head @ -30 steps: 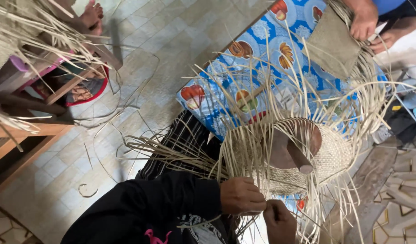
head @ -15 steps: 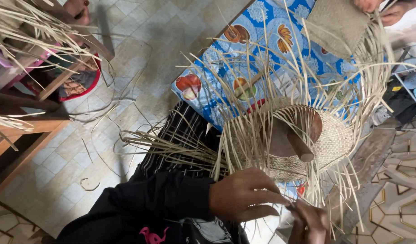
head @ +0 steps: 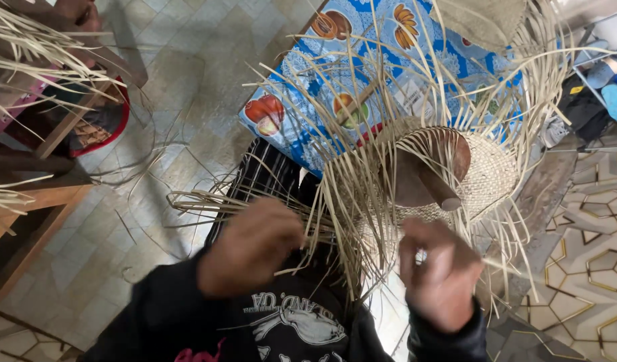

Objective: Weaving dried plant fibers around a wooden mold to create a basket

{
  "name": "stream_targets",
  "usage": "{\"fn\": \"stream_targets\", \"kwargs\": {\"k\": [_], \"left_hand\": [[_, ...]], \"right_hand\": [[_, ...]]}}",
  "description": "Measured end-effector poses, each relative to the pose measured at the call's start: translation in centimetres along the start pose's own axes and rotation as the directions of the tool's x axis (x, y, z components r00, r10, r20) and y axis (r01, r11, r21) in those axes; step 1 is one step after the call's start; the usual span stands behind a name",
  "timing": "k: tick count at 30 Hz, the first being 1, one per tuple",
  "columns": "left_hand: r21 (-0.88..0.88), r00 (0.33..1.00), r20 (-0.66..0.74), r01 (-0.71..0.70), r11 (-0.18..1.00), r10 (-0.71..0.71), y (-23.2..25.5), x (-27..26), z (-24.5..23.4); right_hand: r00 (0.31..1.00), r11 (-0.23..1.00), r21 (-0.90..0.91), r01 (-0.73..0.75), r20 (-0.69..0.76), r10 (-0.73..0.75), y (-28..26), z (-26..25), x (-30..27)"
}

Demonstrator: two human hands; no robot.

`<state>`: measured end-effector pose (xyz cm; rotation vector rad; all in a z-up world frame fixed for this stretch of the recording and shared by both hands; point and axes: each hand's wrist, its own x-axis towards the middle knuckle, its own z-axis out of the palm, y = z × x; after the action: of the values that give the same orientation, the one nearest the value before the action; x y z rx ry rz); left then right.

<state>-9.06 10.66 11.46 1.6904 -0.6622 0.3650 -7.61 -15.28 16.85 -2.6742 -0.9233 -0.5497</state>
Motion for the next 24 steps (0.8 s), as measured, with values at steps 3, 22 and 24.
{"fn": "stream_targets", "kwargs": {"k": [3, 22, 24], "left_hand": [[0.232, 0.987, -0.13, 0.123, 0.965, -0.095, -1.9, -2.3, -4.0], [-0.303, 0.296, -0.803, 0.546, 0.781, -0.518, -15.2, -13.5, -8.4], [-0.335, 0.241, -0.814, 0.549, 0.766, -0.529, -16.0, -13.1, -8.3]], "right_hand": [[0.986, 0.98, -0.11, -0.164, -0.058, 0.158, 3.2, 0.8, 0.6], [0.796, 0.796, 0.177, -0.579, -0.085, 0.599, 7.7, 3.2, -3.9], [0.806, 0.809, 0.197, -0.554, -0.114, 0.58, 7.7, 3.6, -4.6]]}}
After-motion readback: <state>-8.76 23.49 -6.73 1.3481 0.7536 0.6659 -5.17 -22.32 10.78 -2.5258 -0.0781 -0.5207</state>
